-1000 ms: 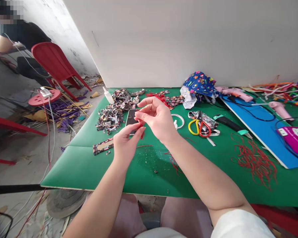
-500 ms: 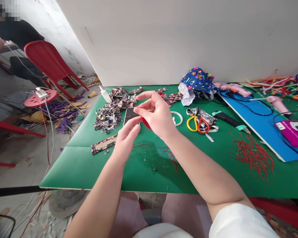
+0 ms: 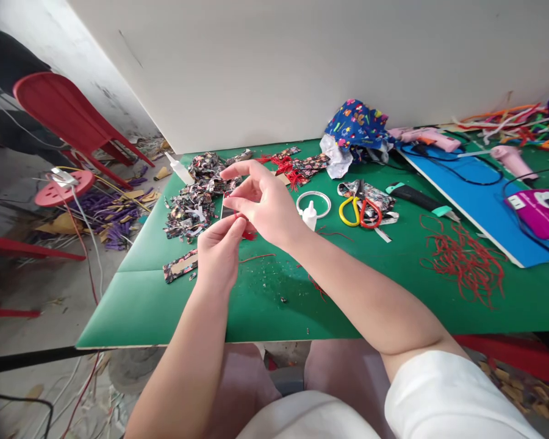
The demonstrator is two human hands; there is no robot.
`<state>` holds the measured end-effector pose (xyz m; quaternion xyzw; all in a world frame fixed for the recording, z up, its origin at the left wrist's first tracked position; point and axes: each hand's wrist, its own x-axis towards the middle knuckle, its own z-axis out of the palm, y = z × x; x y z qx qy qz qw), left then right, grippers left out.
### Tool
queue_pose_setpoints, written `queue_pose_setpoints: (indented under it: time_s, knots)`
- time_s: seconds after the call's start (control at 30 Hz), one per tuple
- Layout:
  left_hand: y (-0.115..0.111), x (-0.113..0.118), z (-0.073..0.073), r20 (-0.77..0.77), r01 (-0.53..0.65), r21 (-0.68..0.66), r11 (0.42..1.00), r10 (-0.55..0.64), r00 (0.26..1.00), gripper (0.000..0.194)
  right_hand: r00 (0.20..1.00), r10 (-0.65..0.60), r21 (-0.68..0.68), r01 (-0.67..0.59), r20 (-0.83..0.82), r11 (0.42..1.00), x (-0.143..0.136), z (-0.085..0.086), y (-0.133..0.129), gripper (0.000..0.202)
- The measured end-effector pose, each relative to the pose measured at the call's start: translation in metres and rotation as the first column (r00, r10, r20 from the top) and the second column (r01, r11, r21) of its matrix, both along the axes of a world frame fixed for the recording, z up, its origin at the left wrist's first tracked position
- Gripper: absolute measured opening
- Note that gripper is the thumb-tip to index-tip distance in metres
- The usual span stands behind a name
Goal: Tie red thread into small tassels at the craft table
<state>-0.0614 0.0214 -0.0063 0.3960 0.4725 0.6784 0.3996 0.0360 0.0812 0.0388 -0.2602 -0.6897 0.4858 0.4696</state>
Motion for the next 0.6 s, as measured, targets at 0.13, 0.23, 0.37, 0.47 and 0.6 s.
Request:
queue_pose_setpoints:
  time_s: [0.13, 0.23, 0.37, 0.47, 0.6]
  knots:
    - [0.001, 0.0, -0.003, 0.098, 0.113, -0.024, 0.993, -0.11, 0.989, 0.02, 0.999, 0.008, 0.0, -0.008, -0.036, 1.0, 0.003, 0.003, 0.001, 0.023]
    - [0.0, -0.001, -0.003, 0.084, 0.167, -0.03, 0.986, -0.164, 0.983, 0.021, 0.998, 0.005, -0.032, -0.007, -0.06, 0.999, 0.006, 0.007, 0.003, 0.021]
    - [-0.001, 0.0, -0.001, 0.044, 0.22, -0.059, 0.974, -0.217, 0.975, 0.021, 0.995, -0.031, -0.077, 0.023, -0.094, 0.997, 0.01, 0.014, 0.006, 0.022]
    - [-0.002, 0.002, 0.0, 0.006, 0.248, -0.049, 0.968, -0.248, 0.969, 0.022, 0.992, -0.069, -0.087, 0.059, -0.109, 0.994, 0.013, 0.017, 0.008, 0.023]
    - [-0.002, 0.005, -0.001, -0.043, 0.295, -0.032, 0.955, -0.296, 0.954, 0.021, 0.988, -0.089, -0.071, 0.081, -0.123, 0.994, 0.017, 0.02, 0.01, 0.022]
